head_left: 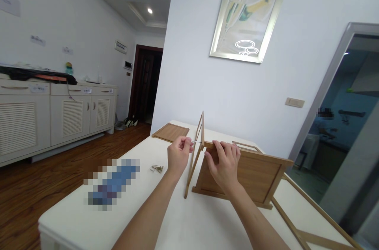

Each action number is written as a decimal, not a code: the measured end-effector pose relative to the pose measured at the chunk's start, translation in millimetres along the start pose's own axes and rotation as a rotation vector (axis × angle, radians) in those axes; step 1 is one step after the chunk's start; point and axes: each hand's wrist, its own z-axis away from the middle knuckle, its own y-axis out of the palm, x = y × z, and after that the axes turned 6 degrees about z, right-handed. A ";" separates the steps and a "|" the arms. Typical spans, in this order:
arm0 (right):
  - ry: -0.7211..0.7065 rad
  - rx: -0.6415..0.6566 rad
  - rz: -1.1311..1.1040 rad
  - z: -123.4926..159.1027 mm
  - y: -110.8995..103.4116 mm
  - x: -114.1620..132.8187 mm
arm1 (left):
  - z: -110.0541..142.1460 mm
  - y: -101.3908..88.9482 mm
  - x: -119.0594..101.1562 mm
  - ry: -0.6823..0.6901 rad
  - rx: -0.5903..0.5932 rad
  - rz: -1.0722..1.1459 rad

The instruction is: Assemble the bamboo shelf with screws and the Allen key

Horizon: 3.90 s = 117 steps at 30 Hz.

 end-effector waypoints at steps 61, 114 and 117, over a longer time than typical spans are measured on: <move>0.088 -0.030 -0.040 -0.7 1.9 -7.2 | -8.3 -2.9 5.5 -0.028 0.001 0.004; 0.125 0.011 -0.071 -9.5 -15.5 0.6 | -5.2 4.1 -14.0 -0.188 0.009 0.386; 0.124 0.010 -0.079 -9.6 -15.9 0.4 | -4.1 4.2 -15.0 -0.160 0.030 0.370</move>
